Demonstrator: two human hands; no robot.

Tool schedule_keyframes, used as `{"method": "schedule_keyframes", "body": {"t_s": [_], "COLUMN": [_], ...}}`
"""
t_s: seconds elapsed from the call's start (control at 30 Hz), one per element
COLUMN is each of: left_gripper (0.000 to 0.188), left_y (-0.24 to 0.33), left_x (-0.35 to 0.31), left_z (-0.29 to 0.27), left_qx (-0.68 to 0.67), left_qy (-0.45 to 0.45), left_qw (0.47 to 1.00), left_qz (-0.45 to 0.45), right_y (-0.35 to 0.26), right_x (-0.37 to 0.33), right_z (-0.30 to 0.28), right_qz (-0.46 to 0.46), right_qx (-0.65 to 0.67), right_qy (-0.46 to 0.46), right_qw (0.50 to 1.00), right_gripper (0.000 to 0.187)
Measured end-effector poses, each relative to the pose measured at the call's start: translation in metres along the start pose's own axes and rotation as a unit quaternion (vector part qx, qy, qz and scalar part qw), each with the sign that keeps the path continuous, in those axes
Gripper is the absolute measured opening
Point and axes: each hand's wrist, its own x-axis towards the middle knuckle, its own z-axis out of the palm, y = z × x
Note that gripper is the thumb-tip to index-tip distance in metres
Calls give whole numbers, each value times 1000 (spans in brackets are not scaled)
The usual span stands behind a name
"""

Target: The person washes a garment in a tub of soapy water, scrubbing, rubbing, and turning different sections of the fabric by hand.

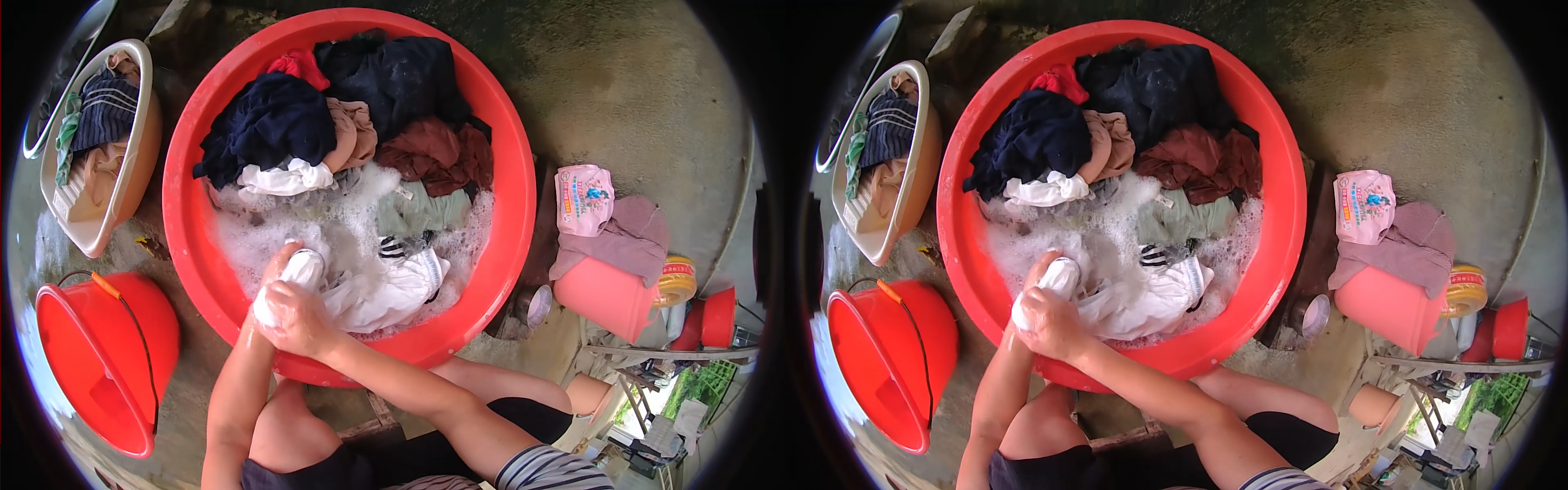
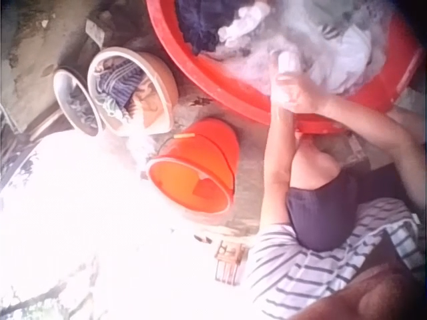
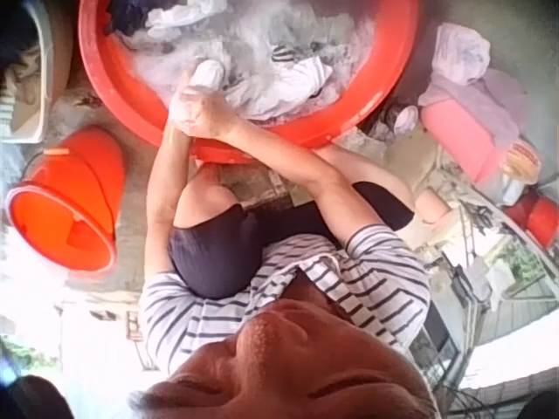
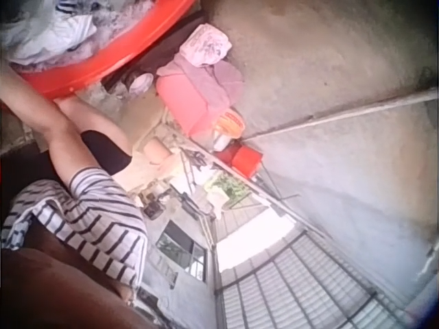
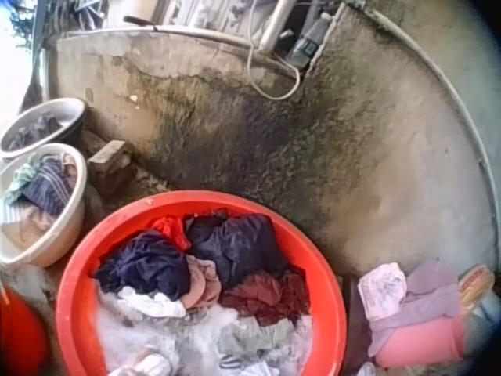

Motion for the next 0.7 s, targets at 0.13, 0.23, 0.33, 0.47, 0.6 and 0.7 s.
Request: {"method": "schedule_keyframes", "body": {"t_s": [0.13, 0.23, 0.33, 0.47, 0.6, 0.7], "left_gripper": [28, 29, 36, 49, 37, 35], "left_y": [-46, -54, 1, 6, 16, 0], "left_x": [8, 19, -7, 7, -14, -18], "left_z": [-14, 22, 19, -6, 27, -1], "left_qx": [-161, 153, 272, 246, 85, 42], "left_qy": [40, 146, 221, 164, 133, -79], "left_qw": [977, 973, 912, 904, 981, 995], "left_qz": [134, 92, 214, 308, 117, 36], "right_y": [53, 183, 172, 152, 28, 3], "right_x": [36, 43, 37, 27, 7, 6], "right_z": [0, -48, -46, -33, -13, 2], "right_qz": [71, 193, 113, 310, -11, -24], "right_qx": [-42, -50, -178, 27, 45, 36], "right_qy": [81, 113, 163, 62, -66, -51], "right_qw": [993, 973, 964, 949, 997, 998], "right_gripper": [16, 13, 17, 24, 25, 22]}}
